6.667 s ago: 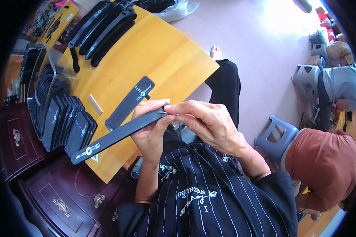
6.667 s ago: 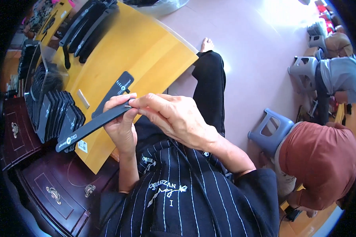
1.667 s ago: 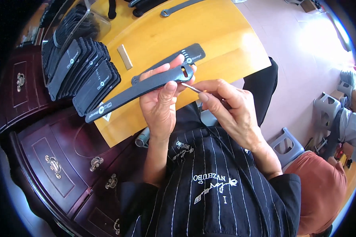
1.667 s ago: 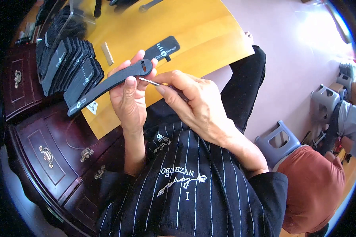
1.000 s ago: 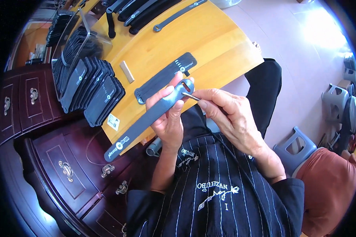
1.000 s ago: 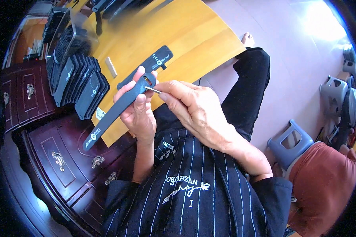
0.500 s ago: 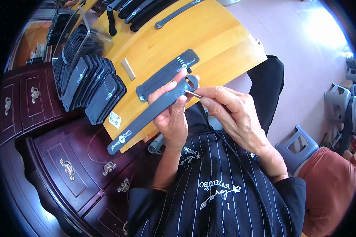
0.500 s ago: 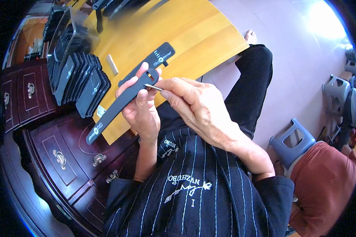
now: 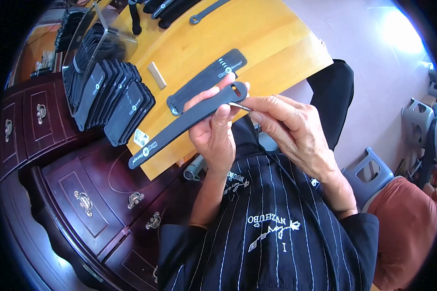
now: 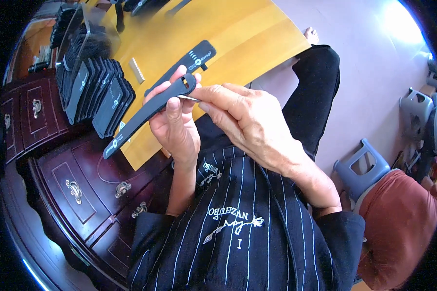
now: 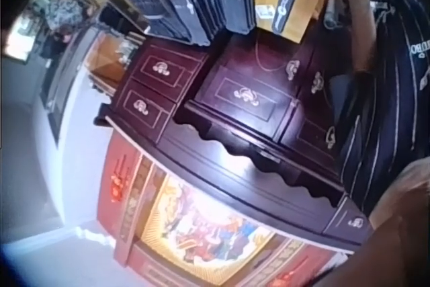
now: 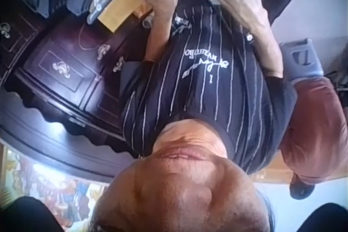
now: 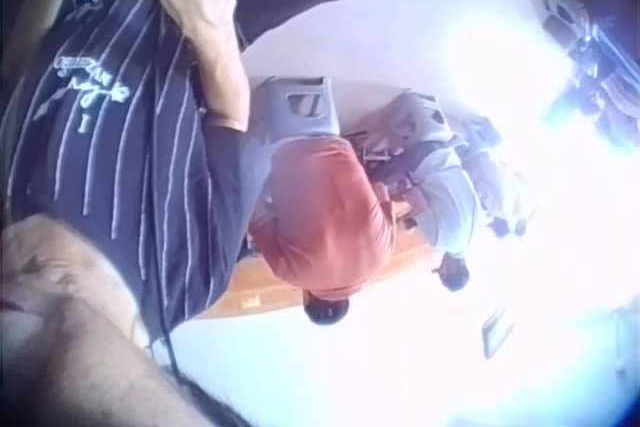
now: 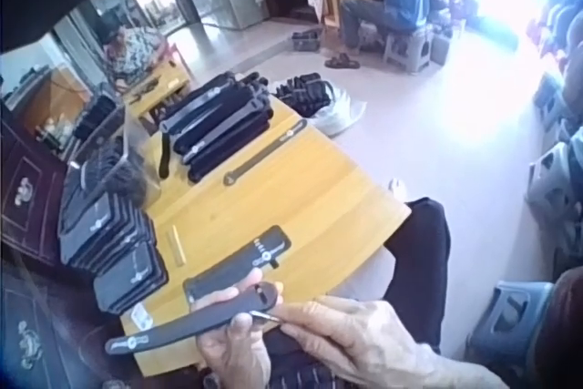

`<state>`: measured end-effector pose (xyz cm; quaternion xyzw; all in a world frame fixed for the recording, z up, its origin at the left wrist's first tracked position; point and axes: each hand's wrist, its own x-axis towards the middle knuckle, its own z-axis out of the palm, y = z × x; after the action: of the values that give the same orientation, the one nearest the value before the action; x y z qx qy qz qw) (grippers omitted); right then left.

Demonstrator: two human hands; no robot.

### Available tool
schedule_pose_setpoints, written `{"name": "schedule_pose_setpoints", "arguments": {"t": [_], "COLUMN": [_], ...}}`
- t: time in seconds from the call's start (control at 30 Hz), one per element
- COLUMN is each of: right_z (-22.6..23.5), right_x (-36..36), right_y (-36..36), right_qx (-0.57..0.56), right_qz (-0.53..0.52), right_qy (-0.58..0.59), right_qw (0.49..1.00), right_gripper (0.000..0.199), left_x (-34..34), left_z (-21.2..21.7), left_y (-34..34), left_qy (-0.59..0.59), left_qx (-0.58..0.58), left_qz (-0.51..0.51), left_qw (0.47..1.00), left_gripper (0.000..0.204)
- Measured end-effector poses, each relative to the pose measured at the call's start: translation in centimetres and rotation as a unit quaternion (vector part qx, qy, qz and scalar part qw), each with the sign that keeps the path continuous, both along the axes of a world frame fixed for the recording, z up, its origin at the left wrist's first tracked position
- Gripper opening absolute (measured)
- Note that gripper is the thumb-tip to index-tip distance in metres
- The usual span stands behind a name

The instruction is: Cleaning and preparing hook-and-loop storage straps by punching out holes using a handheld awl tool.

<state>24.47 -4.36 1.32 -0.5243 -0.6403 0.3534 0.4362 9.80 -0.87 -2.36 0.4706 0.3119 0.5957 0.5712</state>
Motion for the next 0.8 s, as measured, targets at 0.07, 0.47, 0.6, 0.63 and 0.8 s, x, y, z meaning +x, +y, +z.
{"name": "schedule_pose_setpoints", "arguments": {"t": [0.07, 0.47, 0.6, 0.63, 0.8], "right_z": [0.3, 0.3, -0.1, -0.2, -0.4], "right_x": [-0.2, -0.7, -1.1, -1.2, -1.5], "right_y": [-0.3, -0.7, -0.8, -0.7, -0.5], "right_qx": [-0.008, -0.059, -0.039, -0.038, 0.011], "right_qz": [-0.001, -0.031, -0.05, -0.05, -0.058], "right_qy": [0.006, 0.093, 0.106, 0.106, 0.034], "right_qw": [1.0, 0.993, 0.992, 0.992, 0.998], "right_gripper": [0.022, 0.021, 0.021, 0.021, 0.018], "left_x": [-0.3, -0.4, -1.2, -1.6, -2.4], "left_z": [0.1, -1.1, -1.0, -0.7, -0.3], "left_y": [-0.1, 0.7, 1.3, 1.3, 1.3], "left_qy": [-0.001, 0.121, 0.174, 0.2, 0.257], "left_qx": [0.005, 0.162, 0.228, 0.241, 0.261], "left_qz": [0.001, 0.046, 0.04, 0.028, 0.061], "left_qw": [1.0, 0.978, 0.957, 0.949, 0.929], "left_gripper": [0.028, 0.026, 0.027, 0.026, 0.028]}}
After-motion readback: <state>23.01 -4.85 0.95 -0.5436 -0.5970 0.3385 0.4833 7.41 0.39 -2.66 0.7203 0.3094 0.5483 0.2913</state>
